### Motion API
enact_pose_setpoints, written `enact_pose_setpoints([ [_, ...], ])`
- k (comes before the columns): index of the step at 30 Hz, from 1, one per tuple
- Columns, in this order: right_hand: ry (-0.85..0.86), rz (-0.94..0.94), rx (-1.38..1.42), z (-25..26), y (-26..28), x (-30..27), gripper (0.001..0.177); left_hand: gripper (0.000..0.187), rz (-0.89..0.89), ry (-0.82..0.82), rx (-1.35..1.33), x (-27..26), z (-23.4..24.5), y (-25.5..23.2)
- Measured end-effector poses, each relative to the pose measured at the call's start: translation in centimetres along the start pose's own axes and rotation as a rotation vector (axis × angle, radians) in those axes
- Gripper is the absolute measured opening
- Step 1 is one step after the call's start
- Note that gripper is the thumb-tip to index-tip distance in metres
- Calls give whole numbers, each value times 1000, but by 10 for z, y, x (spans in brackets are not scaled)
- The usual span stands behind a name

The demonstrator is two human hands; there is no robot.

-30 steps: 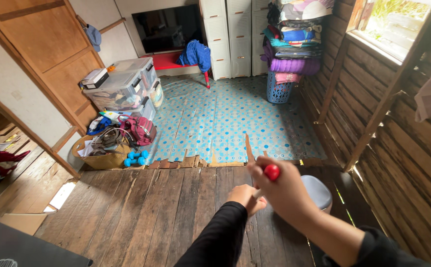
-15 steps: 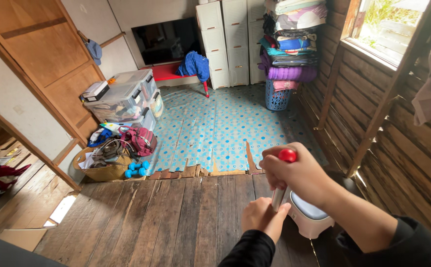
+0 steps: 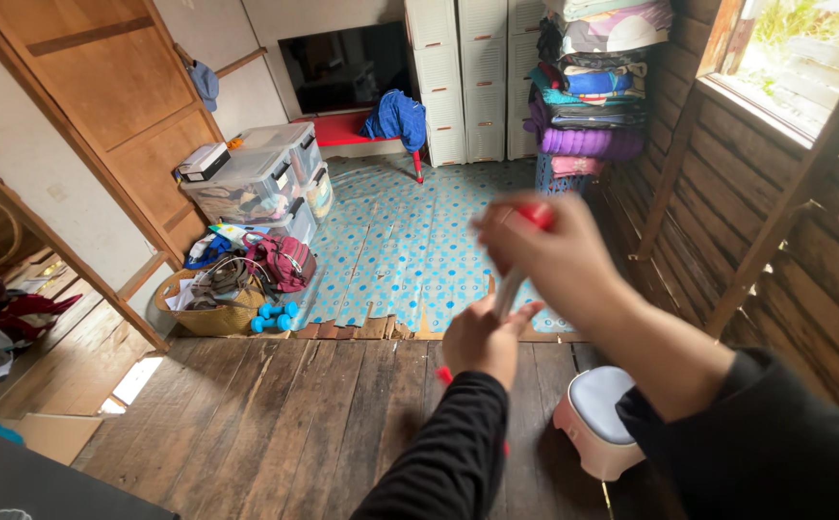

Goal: The person sweeps the wooden floor with a broom, moving between furniture and household items in a room.

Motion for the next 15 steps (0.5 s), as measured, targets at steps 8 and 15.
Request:
enact_pose_setpoints([
  [8,528,79,-552,2,-107,2,15,38,200,54,-85,8,-80,102],
  [15,728,116,-659,13,-106,15,18,40,338,-82,-14,-4,-92,92],
])
Point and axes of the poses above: each hand's wrist, its own x-axis towards the middle knuckle, its own z-axis out of the back of the hand, y = z × x, the point moved 3 cm from there along x, towards the middle knuckle, and after that the axes turned 10 degrees about -z, right-handed, at the moved point
